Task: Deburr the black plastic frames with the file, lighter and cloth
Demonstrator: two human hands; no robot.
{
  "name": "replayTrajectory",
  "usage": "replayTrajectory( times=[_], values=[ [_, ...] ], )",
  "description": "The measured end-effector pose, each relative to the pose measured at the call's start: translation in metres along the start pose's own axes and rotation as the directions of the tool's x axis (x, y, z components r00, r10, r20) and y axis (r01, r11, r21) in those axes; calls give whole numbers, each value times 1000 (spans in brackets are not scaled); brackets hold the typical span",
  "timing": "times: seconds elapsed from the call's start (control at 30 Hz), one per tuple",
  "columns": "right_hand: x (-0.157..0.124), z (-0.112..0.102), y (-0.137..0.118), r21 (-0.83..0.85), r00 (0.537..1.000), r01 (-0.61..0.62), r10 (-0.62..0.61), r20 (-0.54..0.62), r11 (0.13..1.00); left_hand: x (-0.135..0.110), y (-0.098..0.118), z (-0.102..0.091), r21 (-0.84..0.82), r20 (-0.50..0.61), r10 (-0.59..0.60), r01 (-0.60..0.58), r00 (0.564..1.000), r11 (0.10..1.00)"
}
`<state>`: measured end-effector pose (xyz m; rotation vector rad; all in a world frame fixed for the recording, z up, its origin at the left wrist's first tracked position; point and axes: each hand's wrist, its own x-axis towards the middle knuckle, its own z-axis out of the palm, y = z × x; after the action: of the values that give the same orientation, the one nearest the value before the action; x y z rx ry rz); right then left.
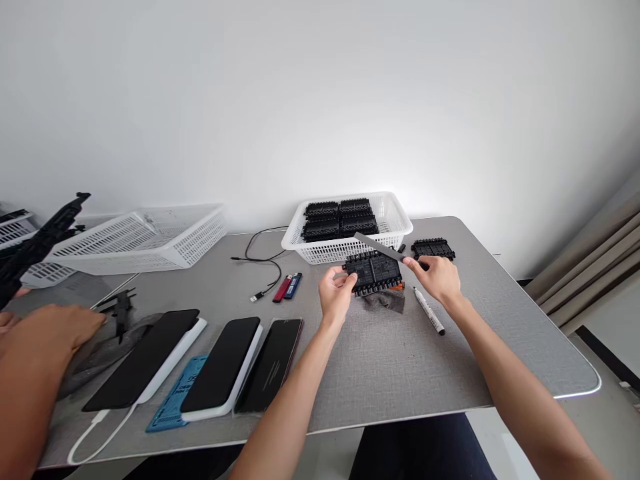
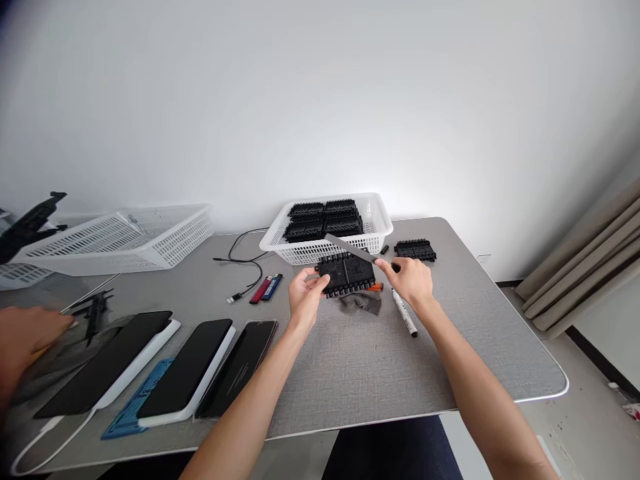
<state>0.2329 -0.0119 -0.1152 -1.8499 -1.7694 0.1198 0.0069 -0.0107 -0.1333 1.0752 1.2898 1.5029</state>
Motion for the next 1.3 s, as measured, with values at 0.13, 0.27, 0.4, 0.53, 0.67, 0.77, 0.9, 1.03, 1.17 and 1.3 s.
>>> replayTrajectory(
  times=[0.13, 0.27, 0.4, 0.53, 0.67, 0.77, 0.9, 1.03, 1.17, 1.3],
  values=[
    [1, 2, 0, 17, 1000, -3, 2, 17, 1000, 1, 0, -1, -15, -7, 23, -23, 1000, 1000],
    [3, 0, 5, 30, 998, -61, 62, -15, 998, 3, -2, -1, 18, -16, 20, -20, 1000, 1000],
    [1, 4, 1, 68, 1000, -11, 11, 12, 998, 2, -1, 0, 18, -3, 28, -28, 1000, 999],
    [3, 5, 5, 94, 998, -56, 54, 21, 994, 2, -2, 0, 16, -12, 23, -23, 1000, 1000],
    [4, 2, 7, 186, 990, -137, 140, -4, 973, 3, -4, -1, 38, -8, 23, -23, 1000, 999],
    [-2, 2, -8, 281, 991, -119, 131, -22, 952, 0, -7, 2, 54, 41, 53, -55, 998, 997],
    [-11, 7, -30, 312, 982, -171, 188, -25, 934, -8, -9, 8, 93, 140, 121, -135, 983, 986],
    [-10, 10, -30, 361, 974, -205, 226, -15, 910, -14, -9, 12, 88, 196, 115, -134, 974, 987],
    [-4, 9, -17, 502, 984, -162, 176, 19, 850, -12, -8, 11, 60, 194, 84, -97, 977, 993],
    [-1, 12, -9, 602, 991, -125, 124, 44, 789, -9, -8, 9, 59, 170, 49, -60, 984, 996]
  ],
)
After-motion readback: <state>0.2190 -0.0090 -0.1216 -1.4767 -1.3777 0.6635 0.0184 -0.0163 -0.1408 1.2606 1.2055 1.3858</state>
